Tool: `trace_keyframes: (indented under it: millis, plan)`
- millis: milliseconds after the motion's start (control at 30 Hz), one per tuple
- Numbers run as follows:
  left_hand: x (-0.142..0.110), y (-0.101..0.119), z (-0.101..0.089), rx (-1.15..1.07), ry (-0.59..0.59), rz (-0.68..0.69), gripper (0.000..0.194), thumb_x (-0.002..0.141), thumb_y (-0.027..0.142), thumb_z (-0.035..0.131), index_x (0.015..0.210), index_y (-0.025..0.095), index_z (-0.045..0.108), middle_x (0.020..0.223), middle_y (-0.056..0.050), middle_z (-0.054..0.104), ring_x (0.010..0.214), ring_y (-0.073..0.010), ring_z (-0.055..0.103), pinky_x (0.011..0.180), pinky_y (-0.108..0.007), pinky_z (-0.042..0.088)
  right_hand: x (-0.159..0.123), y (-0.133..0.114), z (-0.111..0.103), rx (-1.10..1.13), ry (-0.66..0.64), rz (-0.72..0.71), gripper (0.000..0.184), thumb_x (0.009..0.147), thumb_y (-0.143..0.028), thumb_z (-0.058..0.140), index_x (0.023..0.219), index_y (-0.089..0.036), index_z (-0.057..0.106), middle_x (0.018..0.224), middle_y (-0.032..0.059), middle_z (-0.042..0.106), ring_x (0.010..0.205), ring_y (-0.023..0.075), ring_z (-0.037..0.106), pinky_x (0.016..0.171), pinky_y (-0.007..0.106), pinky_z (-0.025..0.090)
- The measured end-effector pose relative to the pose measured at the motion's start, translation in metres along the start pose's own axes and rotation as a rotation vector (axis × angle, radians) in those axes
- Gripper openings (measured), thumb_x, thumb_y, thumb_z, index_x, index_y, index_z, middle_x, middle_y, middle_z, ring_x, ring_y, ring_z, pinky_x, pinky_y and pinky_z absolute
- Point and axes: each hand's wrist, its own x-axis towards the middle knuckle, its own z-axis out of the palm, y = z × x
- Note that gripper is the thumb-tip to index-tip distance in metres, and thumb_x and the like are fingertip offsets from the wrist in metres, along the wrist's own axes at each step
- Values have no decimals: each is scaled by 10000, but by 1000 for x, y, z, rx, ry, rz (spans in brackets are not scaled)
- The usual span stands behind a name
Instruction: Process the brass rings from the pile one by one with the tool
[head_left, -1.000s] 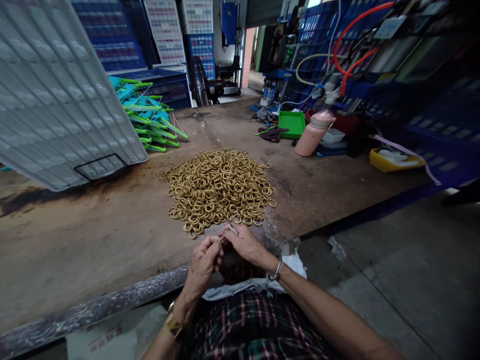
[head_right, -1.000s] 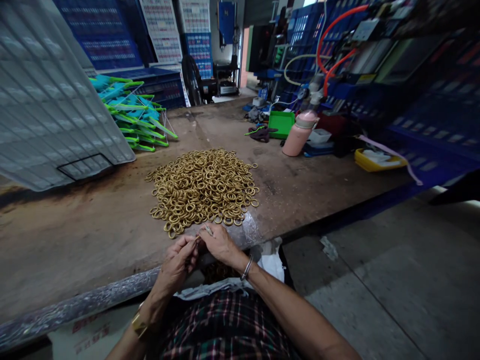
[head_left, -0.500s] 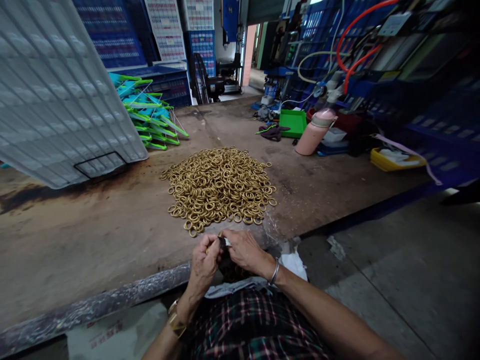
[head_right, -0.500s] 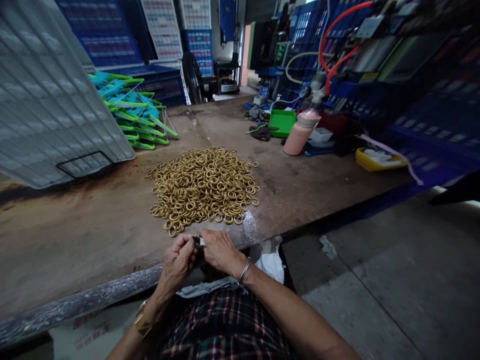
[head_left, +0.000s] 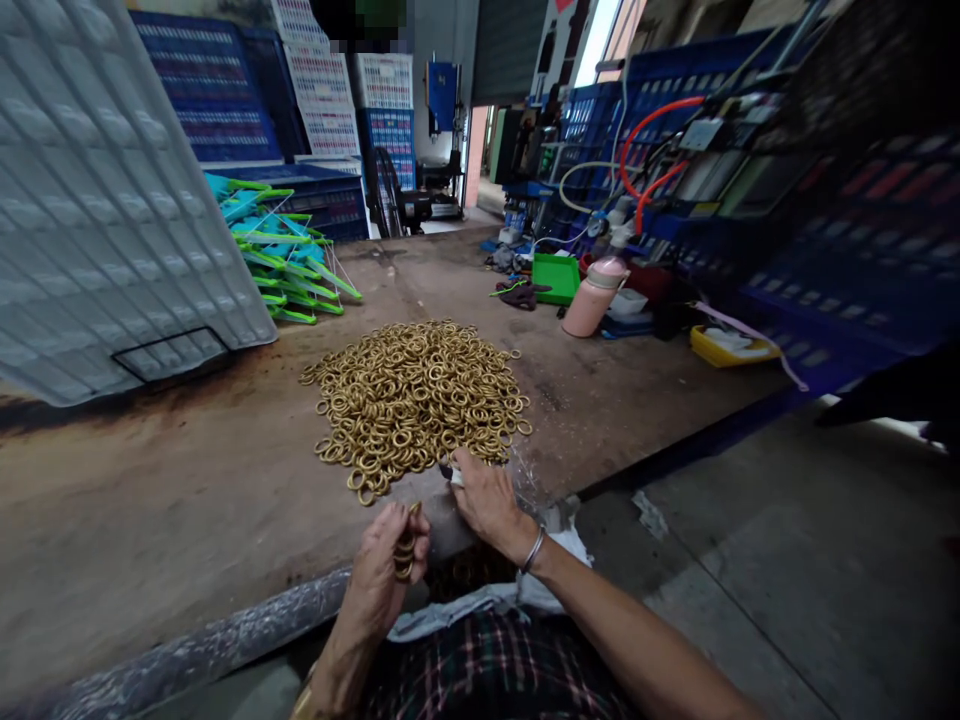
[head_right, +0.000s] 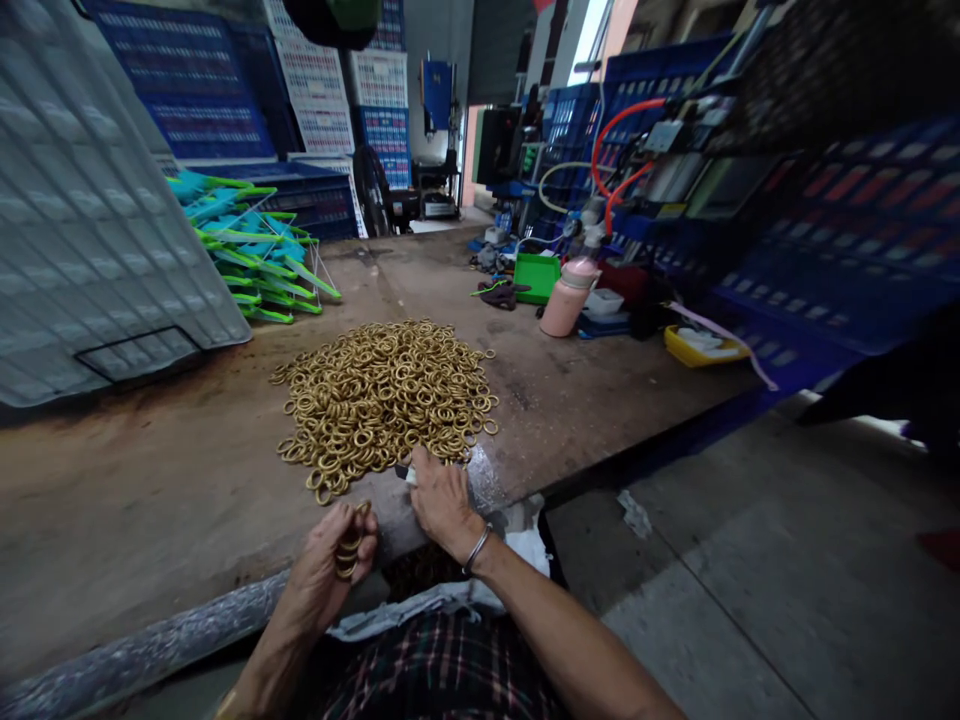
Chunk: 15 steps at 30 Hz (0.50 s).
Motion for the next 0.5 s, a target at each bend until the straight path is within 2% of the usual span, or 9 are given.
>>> trace_keyframes:
  millis: [67, 200, 333, 433, 500]
  plan:
    - [3, 2, 0, -55, 13, -13, 355, 652, 438, 698, 703, 149, 499, 688, -7, 592, 484, -56, 483, 374, -148, 309, 1, 1, -1, -38, -3, 17, 249, 844, -190, 432, 1091, -197, 463, 996, 73, 624, 831, 192, 592, 661, 267, 356]
    - [5, 4, -2, -109, -5, -28, 312, 632, 362, 719, 741, 159, 509, 676, -6, 593, 491, -76, 503, 356, -149, 317, 0, 3, 2, -74, -33, 6, 269, 836, -142, 418, 1091, -198, 485, 979, 84, 617, 787, 196, 590, 640, 279, 354]
    - [5, 7, -8, -216, -38, -91, 305, 608, 278, 730, 836, 160, 566, 660, 8, 571, 507, -75, 507, 365, -139, 326, -11, 7, 9, 0, -65, -140, 331, 789, -117, 443, 1103, -205, 503, 1005, 78, 601, 814, 195, 564, 663, 279, 348]
    - [7, 7, -11, -289, -26, -100, 225, 608, 232, 723, 751, 134, 580, 669, -5, 566, 540, -78, 519, 373, -136, 331, -20, 13, 10, 101, -87, -271, 340, 752, -99, 455, 1062, -219, 526, 1001, 54, 588, 836, 184, 542, 696, 275, 348]
    - [9, 7, -14, -308, -10, -89, 187, 623, 217, 712, 709, 128, 572, 694, -19, 580, 573, -88, 537, 375, -136, 334, -23, 16, 9, 187, -50, -285, 340, 740, -83, 451, 1050, -206, 520, 987, 47, 587, 853, 175, 536, 711, 266, 352]
